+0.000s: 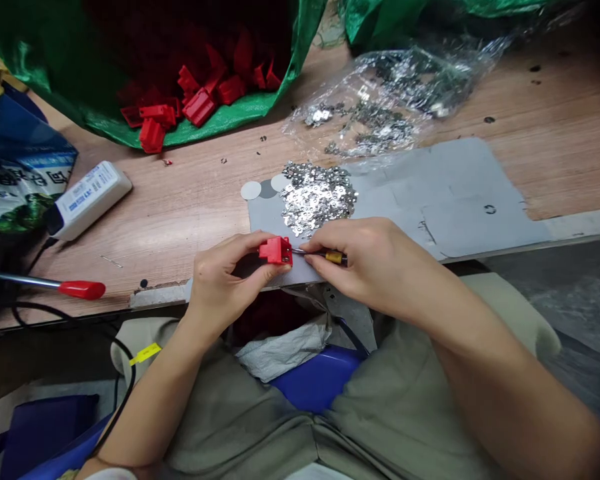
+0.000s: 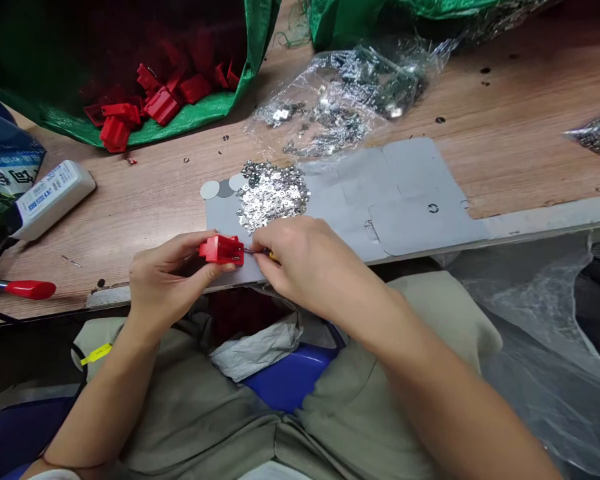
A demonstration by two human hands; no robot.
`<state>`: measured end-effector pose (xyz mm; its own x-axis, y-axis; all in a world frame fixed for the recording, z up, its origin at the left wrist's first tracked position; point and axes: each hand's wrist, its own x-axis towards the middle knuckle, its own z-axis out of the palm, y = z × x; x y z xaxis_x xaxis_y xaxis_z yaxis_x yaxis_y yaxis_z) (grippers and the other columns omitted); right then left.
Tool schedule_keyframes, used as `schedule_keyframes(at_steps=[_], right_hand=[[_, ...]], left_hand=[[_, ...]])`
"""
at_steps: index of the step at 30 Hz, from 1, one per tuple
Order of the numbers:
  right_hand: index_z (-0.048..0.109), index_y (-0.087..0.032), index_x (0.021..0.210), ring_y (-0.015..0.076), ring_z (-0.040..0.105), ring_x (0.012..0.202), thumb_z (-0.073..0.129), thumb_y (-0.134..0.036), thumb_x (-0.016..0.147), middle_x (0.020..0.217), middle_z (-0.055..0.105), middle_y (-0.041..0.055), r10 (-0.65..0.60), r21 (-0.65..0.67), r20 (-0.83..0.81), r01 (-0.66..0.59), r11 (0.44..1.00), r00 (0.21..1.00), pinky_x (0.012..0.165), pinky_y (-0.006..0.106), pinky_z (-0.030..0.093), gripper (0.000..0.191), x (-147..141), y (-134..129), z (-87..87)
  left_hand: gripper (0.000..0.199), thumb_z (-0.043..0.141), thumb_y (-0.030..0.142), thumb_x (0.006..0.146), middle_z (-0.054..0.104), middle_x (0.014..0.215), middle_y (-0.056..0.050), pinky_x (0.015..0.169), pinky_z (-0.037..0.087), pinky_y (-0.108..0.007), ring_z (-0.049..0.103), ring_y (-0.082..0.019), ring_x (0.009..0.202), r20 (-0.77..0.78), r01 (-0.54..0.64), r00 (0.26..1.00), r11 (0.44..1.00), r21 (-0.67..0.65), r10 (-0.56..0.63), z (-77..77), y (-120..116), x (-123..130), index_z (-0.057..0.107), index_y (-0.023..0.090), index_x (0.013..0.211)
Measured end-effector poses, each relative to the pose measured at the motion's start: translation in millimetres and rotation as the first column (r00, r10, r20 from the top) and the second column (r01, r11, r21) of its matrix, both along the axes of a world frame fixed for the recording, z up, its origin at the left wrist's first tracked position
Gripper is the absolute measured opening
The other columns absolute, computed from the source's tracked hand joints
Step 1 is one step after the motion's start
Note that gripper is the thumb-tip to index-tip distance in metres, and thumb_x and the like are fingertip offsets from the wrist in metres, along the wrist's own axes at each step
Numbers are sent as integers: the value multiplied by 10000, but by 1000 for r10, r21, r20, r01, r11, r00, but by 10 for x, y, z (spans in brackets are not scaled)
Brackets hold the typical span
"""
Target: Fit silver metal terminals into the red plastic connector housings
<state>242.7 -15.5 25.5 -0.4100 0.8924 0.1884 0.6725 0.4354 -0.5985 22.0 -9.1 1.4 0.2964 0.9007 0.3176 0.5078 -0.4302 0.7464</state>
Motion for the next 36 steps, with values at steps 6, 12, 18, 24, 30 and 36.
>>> schedule_keyframes(at_steps=[6, 12, 18, 24, 30, 36], right_hand=[[740, -180, 820, 198, 657, 707, 639, -89, 865, 768, 725, 28, 18, -20, 10, -18, 1000, 1000, 633, 277, 405, 143, 13, 13, 1], [653, -172, 765, 182, 559, 623, 576, -89, 910, 696, 642, 28, 7, 11, 140, -8, 1000, 990, 587, 290, 314, 184, -39, -46, 45], [637, -168, 813, 179, 517, 618, 594, -41, 886, 723, 635, 29, 16, -80, 263, 5, 997, 965, 576, 301, 261, 153, -171, -87, 175], [685, -145, 809, 178, 537, 634, 598, -30, 881, 720, 663, 43, 15, -113, 205, 8, 994, 979, 588, 290, 268, 161, -155, -21, 143], [760, -159, 866, 150, 584, 655, 644, -50, 873, 729, 699, 1, 54, -186, -103, -73, 980, 993, 617, 241, 334, 159, 34, 40, 42], [744, -154, 810, 171, 613, 690, 658, -47, 852, 737, 714, 18, 3, -134, -43, -9, 991, 999, 636, 248, 348, 143, -20, 10, 38]], left_hand=[[269, 812, 277, 795, 787, 986, -24, 804, 604, -281, 750, -181, 863, 1, 4, 1000, 1000, 2, -4, 1, -4, 0, 750, 225, 1052], [261, 805, 283, 805, 784, 985, -27, 790, 595, -269, 742, -172, 856, -21, 24, 1000, 999, 28, -24, 7, 15, -1, 744, 211, 1049], [233, 796, 248, 811, 782, 973, -19, 791, 583, -254, 734, -160, 860, -45, 42, 998, 997, 66, -39, 19, 26, 5, 744, 210, 1035], [273, 797, 285, 810, 779, 982, -50, 833, 590, -296, 739, -187, 874, -21, 42, 999, 999, 27, -41, -13, 37, -13, 740, 185, 1058], [303, 808, 298, 791, 778, 1011, -68, 870, 603, -319, 751, -214, 906, 39, 34, 999, 999, -37, -33, -44, 42, -37, 733, 174, 1057], [322, 801, 315, 795, 778, 1017, -77, 875, 608, -337, 751, -226, 917, 56, 47, 997, 998, -45, -44, -59, 48, -48, 727, 171, 1074]])
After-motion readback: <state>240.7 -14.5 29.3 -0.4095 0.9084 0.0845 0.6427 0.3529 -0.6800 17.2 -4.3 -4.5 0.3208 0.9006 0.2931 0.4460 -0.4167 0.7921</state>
